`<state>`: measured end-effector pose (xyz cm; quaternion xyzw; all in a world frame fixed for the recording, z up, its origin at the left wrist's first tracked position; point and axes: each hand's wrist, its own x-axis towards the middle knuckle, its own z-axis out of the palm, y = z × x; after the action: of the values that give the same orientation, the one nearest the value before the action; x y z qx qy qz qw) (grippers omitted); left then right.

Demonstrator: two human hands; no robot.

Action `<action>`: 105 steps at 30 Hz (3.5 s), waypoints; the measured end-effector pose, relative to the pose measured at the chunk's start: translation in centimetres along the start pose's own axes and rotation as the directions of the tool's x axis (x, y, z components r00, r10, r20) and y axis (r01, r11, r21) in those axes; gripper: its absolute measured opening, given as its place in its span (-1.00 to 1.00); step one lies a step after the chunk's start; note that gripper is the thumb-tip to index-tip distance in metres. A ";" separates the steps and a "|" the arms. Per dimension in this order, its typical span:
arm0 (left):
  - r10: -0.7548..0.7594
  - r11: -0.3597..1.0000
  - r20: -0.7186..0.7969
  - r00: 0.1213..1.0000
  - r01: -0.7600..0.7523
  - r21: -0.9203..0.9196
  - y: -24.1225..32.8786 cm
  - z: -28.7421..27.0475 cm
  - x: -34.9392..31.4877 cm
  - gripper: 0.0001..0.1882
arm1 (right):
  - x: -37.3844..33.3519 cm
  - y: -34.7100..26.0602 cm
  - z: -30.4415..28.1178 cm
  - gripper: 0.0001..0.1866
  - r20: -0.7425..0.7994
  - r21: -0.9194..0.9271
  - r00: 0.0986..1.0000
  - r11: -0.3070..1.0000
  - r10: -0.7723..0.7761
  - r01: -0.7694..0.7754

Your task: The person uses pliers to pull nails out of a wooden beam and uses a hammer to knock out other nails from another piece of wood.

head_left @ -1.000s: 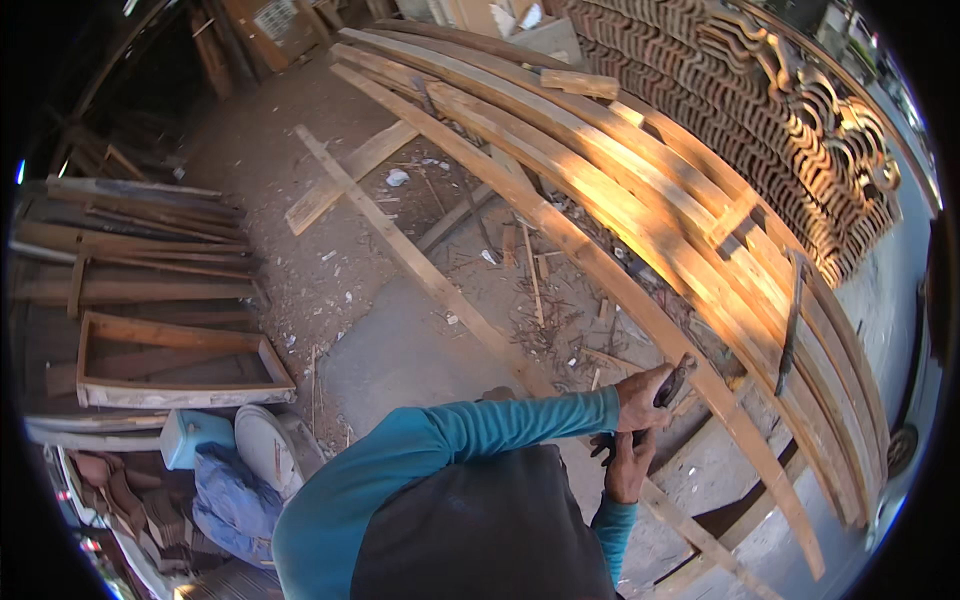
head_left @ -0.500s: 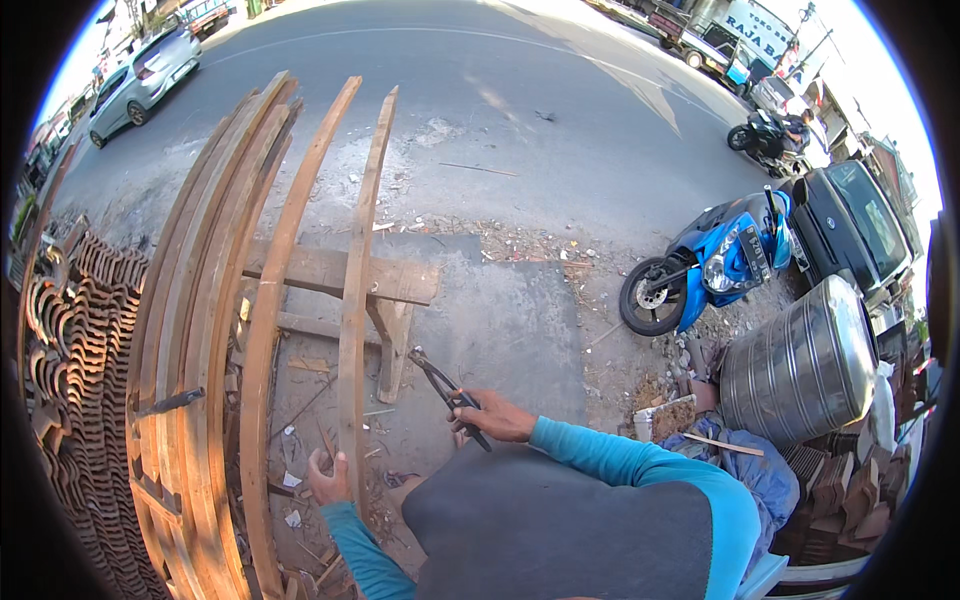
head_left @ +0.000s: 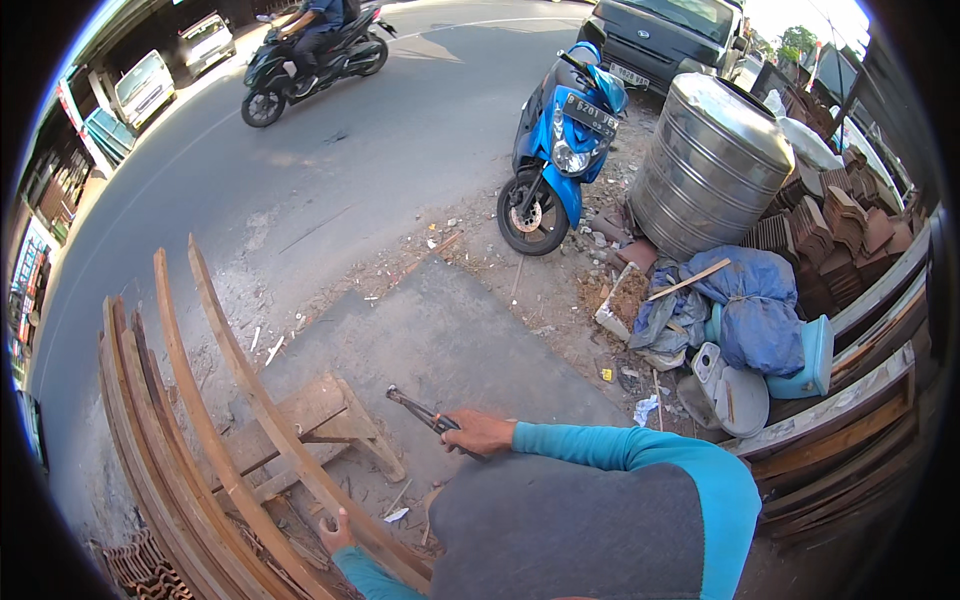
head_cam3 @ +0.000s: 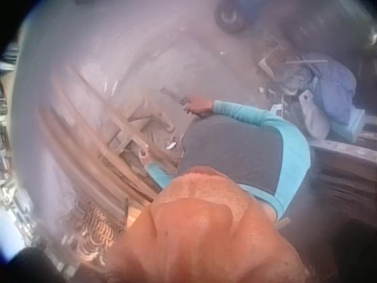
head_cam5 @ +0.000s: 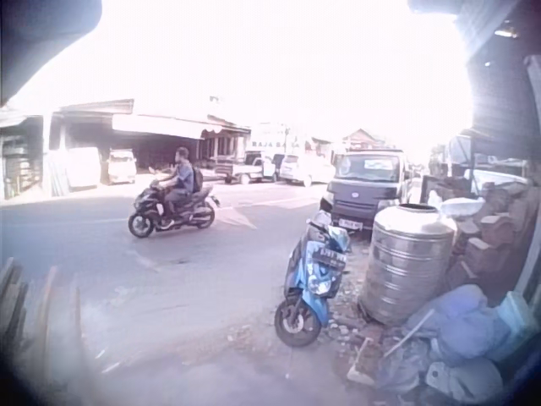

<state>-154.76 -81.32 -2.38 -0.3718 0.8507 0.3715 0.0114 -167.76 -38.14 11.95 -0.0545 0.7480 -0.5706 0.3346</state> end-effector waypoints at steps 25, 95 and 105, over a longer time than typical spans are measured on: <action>-0.251 0.961 -0.008 0.968 0.248 -0.122 6.5 3.2 -3.3 -0.50 | 22.6 -8.0 -3.3 -0.48 0.190 0.212 0.975 0.965 0.116 -0.156; -0.324 0.904 -0.241 0.915 0.374 0.206 10.8 6.7 -4.9 -0.19 | 31.6 -11.1 10.2 -0.77 0.416 0.081 0.776 0.831 0.473 -0.550; -0.300 0.869 -0.293 0.908 0.386 0.308 10.9 7.7 -5.1 -0.11 | 34.4 -12.2 6.0 -0.71 0.550 -0.089 0.718 0.885 0.426 -0.457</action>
<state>-159.99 -68.30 0.32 -0.5509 0.8189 0.1548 0.0442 -194.52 -63.16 6.94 -0.0289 0.5940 -0.4529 0.6643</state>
